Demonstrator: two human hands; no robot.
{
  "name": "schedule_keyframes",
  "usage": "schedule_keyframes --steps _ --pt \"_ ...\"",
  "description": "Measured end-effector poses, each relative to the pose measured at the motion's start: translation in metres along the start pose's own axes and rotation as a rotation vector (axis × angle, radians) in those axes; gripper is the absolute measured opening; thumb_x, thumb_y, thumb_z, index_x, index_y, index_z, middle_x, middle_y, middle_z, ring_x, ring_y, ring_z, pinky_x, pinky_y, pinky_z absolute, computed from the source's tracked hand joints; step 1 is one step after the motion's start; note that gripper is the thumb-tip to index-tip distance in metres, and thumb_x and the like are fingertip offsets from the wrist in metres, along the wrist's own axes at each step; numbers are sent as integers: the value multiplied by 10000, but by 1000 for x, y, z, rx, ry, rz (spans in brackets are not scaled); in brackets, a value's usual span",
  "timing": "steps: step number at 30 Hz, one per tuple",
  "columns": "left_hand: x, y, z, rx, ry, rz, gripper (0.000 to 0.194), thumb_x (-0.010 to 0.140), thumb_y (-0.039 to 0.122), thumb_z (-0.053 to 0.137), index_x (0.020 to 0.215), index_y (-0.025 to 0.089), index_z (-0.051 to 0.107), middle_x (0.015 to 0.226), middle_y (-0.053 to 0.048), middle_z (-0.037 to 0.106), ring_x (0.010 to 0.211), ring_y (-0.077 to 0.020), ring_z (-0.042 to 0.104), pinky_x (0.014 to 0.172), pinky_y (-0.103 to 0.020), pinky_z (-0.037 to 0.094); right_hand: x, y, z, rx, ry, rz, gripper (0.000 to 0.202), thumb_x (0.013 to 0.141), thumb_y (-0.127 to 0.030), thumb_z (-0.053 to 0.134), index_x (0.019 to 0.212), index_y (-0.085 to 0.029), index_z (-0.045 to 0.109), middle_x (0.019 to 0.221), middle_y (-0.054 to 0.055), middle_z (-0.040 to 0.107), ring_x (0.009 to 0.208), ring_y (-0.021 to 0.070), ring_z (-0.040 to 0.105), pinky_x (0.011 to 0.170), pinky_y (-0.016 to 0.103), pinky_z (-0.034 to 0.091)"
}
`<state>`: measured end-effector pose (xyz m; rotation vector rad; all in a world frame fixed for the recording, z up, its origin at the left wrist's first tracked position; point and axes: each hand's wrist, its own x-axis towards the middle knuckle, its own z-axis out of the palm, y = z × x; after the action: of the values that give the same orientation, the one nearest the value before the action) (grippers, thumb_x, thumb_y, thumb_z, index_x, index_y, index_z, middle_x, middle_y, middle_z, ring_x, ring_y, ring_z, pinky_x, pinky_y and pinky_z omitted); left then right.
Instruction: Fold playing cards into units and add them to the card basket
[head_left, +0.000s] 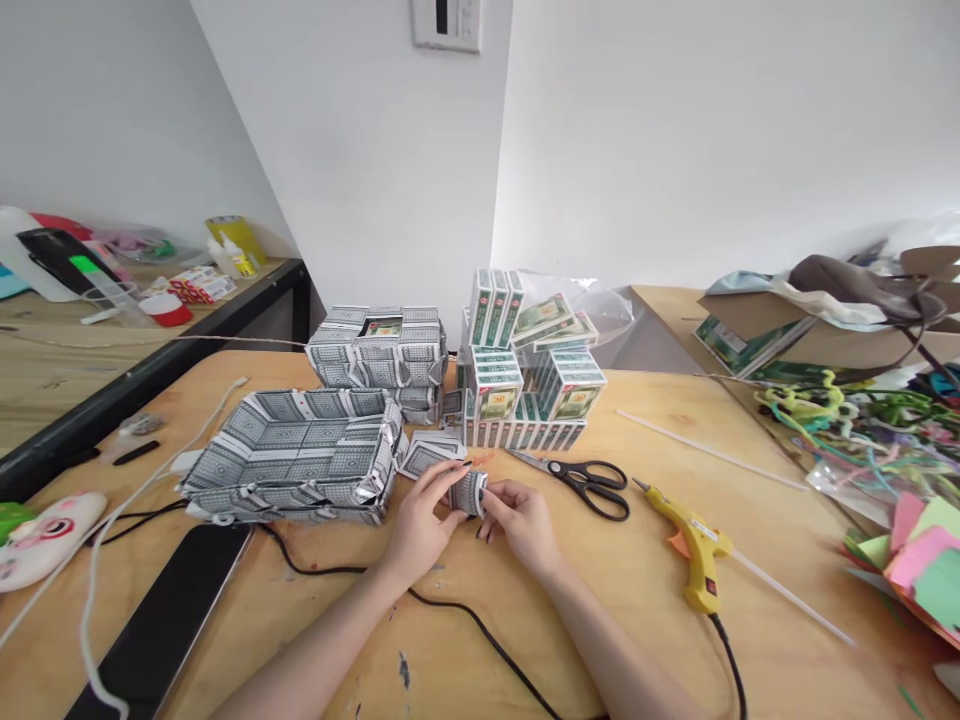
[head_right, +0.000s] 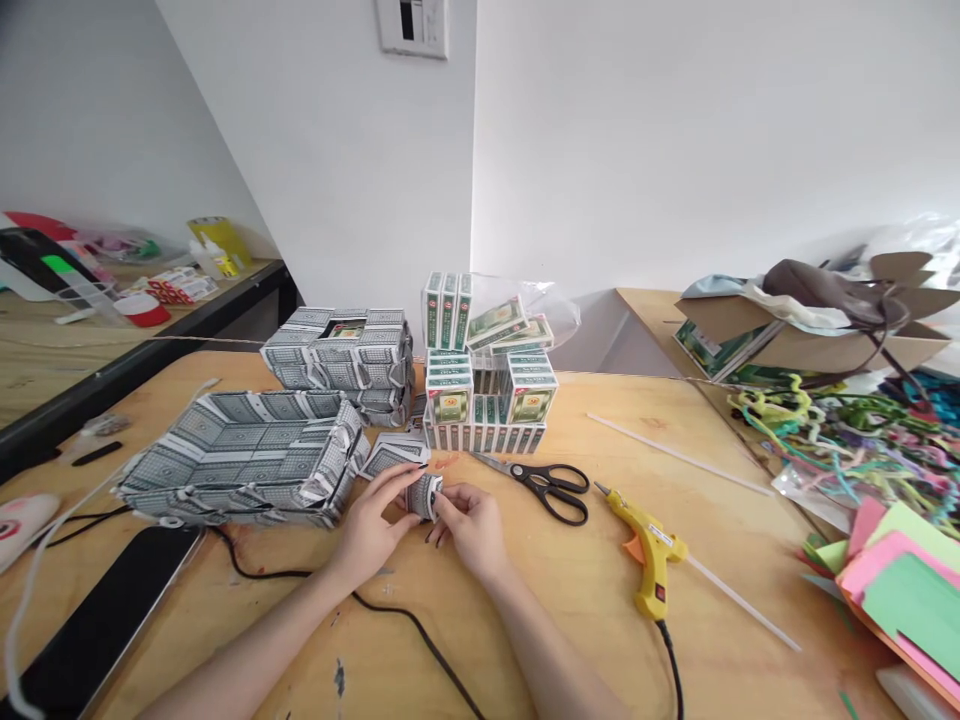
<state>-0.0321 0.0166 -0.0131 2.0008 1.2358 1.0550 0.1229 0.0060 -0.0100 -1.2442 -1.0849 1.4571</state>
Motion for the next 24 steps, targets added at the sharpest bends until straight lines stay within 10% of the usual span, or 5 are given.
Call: schedule_keyframes --steps 24 --pt "-2 7 -3 14 -30 -16 578 675 49 550 1194 290 462 1187 -50 477 1046 -209 498 834 -378 484 -6 7 4 -51 74 -89 363 765 -516 472 765 -164 559 436 -31 525 354 112 479 368 222 368"
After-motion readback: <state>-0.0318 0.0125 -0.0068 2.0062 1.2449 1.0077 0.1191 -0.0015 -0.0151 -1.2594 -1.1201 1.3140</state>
